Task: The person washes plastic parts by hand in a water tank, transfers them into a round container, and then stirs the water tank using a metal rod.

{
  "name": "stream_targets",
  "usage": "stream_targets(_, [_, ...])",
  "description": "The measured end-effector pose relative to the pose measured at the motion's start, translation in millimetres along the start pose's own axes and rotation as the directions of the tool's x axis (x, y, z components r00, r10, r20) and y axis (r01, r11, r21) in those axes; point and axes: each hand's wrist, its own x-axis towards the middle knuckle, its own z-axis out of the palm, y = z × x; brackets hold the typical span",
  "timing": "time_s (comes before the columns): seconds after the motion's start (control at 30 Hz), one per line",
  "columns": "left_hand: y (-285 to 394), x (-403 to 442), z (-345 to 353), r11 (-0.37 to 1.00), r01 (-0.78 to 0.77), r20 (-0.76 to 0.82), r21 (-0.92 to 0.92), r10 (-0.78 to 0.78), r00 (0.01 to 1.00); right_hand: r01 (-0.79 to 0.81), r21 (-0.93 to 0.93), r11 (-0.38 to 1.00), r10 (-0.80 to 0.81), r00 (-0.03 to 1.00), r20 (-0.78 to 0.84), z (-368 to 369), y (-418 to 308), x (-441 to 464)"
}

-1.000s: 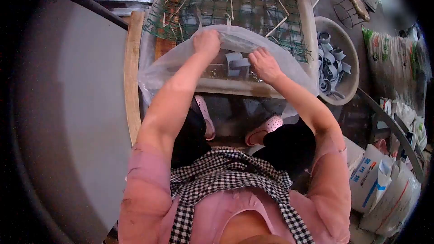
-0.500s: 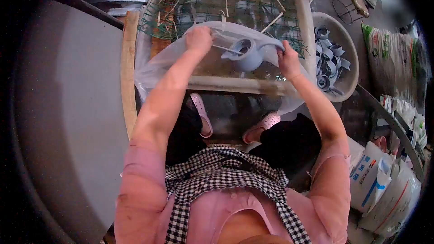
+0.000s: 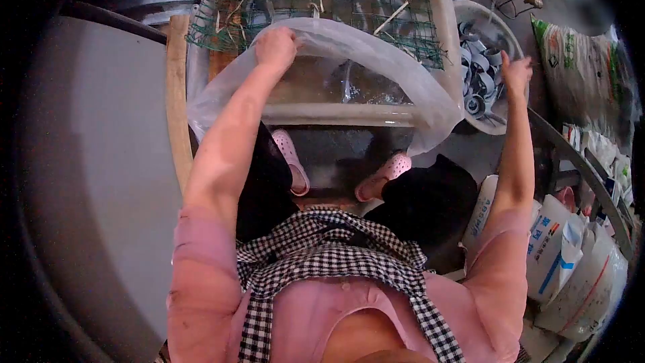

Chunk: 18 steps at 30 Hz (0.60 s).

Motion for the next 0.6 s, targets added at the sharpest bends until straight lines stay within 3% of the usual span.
stream_targets(0.03, [-2,2,1,1.0,0.009,0.011,-0.006,-0.009,1.0,0.182,-0.046,0.982,-0.185,0.98,-0.072,-43,-42,-7])
stream_targets(0.07, [-3,3,2,1.0,0.015,0.015,-0.011,-0.015,1.0,0.379,0.181,0.908,-0.377,0.925,-0.043,-83,-88,-18])
stream_targets(0.1, [-5,3,2,1.0,-0.011,0.0,-0.005,0.011,1.0,0.477,0.35,0.806,-0.515,0.857,0.02,-96,-120,-41])
stream_targets(0.13, [-6,1,4,0.999,-0.04,-0.011,0.003,0.04,0.999,0.176,0.591,0.787,-0.468,0.795,0.386,-90,-149,-73])
stream_targets(0.17, [-6,0,4,0.999,-0.042,-0.006,0.005,0.042,0.999,0.105,0.782,0.615,-0.661,0.609,0.438,-121,-189,-99])
stream_targets(0.2, [-4,0,4,0.999,-0.034,-0.026,0.006,0.034,0.999,0.233,0.75,0.619,-0.768,0.382,0.514,-117,-216,-128])
stream_targets(0.23, [-3,1,3,1.0,-0.027,-0.049,0.007,0.028,0.998,0.361,0.708,0.608,-0.794,0.287,0.536,-109,-242,-152])
stream_targets(0.27, [-1,1,0,0.999,-0.034,-0.053,0.01,0.035,0.998,0.38,0.588,0.714,-0.693,0.263,0.671,-92,-262,-177])
stream_targets(0.33, [2,-1,-3,0.999,-0.018,-0.019,0.026,0.019,1.0,0.366,0.526,0.767,-0.627,0.257,0.735,-53,-292,-204])
stream_targets(0.4, [3,-2,-4,1.0,-0.016,0.003,0.017,0.016,1.0,-0.068,0.22,0.973,-0.156,0.507,0.848,-8,-312,-226])
stream_targets(0.43, [3,-2,-5,1.0,-0.015,0.028,0.011,0.015,1.0,-0.055,0.225,0.973,-0.167,0.508,0.845,19,-312,-235])
stream_targets(0.53, [-2,0,-3,1.0,-0.008,0.032,-0.018,0.009,0.999,-0.214,0.311,0.926,-0.19,0.447,0.874,65,-302,-237])
stream_targets(0.6, [-2,-1,0,0.998,-0.01,0.011,-0.056,0.01,1.0,0.092,0.449,0.889,-0.447,0.383,0.808,74,-291,-231])
